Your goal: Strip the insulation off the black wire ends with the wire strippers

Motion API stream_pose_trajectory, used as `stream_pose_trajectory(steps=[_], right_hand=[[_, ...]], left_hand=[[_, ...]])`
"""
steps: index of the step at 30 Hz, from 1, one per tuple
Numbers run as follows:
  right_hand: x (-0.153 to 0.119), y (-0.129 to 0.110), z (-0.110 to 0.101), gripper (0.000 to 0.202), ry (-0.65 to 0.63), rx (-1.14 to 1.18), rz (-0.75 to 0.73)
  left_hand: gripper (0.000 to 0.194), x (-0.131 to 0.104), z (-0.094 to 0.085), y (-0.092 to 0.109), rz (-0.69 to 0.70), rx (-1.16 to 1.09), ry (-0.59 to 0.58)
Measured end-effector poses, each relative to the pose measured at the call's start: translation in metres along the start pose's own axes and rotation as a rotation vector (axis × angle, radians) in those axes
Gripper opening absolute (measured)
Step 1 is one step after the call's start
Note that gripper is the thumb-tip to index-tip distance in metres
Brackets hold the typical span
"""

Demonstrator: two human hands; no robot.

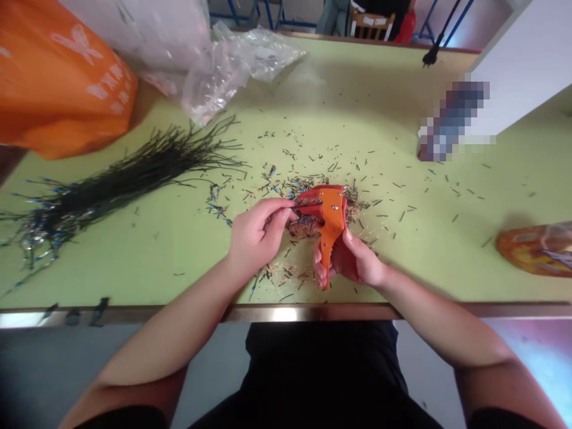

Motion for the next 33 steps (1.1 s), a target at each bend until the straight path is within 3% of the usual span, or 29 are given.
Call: stream_pose_trajectory(steps=[6,19,26,33], right_hand=[[-0.001,0.003,-0.001,0.069,-0.034,-0.041,-0.002],[-0.001,0.007,0.000,0.066,-0.011,-0.175,0.012],[-0.001,0.011,-0.001,0.065,0.006,-0.106,0.026],[0.002,0.008,0.002,0.065,0.082,-0.124,0.041]], left_hand=[[0.013,0.002,0.000,-0.006,-0.033,0.061,0.016],[0.017,0.000,-0.004,-0.001,0.140,0.276,0.027],[0.013,0.001,-0.004,0.001,0.053,0.144,0.021],[0.015,0.000,-0.004,-0.004,-0.015,0.161,-0.036]])
Point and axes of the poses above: each hand's wrist, its own x-axis towards the middle knuckle, its own z-axis out of the palm, y = z × x, the point moved 3 cm from there along x, towards the middle knuckle, and after that the axes turned 13 degrees about -x, right-handed, at the moved point
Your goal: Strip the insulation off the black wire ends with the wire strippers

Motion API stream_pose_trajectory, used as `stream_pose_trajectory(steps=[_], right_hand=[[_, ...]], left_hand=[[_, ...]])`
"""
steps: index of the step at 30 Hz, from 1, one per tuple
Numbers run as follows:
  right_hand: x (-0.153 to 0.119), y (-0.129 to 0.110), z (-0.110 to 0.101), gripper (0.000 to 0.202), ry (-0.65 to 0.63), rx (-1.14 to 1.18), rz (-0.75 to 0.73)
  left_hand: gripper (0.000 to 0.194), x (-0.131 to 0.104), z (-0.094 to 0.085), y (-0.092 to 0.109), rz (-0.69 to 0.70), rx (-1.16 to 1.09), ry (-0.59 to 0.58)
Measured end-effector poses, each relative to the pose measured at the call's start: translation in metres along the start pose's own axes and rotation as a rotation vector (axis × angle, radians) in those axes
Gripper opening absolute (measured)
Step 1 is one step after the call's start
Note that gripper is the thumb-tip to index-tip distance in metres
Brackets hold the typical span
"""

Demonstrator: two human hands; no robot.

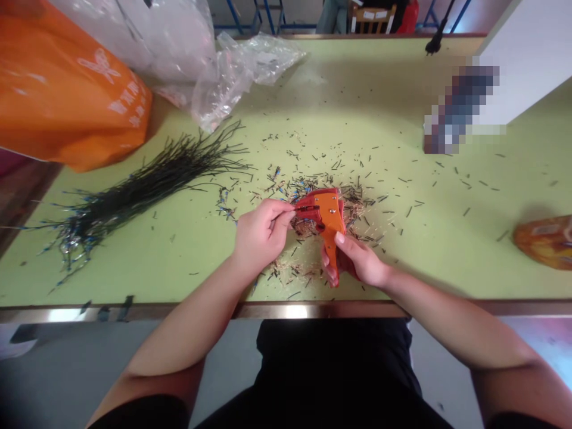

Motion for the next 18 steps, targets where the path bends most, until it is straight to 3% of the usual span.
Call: stream_pose_trajectory(steps=[11,18], right_hand=[[-0.0011,-0.0002,0.0046,0.066,0.117,-0.031,0.014],[0.0007,0.0019,0.0079,0.067,0.091,0.006,-0.085]], left_hand=[[0.016,0.0034,-0.0006,-0.0007,0.031,0.123,-0.025],[0.019,0.0045,-0.0029,0.0078,0.168,0.173,-0.055]])
Point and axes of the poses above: each hand's wrist, its own x-axis towards the middle knuckle, its own z-axis out of the palm, y = z × x, the point moved 3 cm from there along x, towards the middle knuckle, and after that the axes turned 13 degrees about -x, right-handed, at the moved point
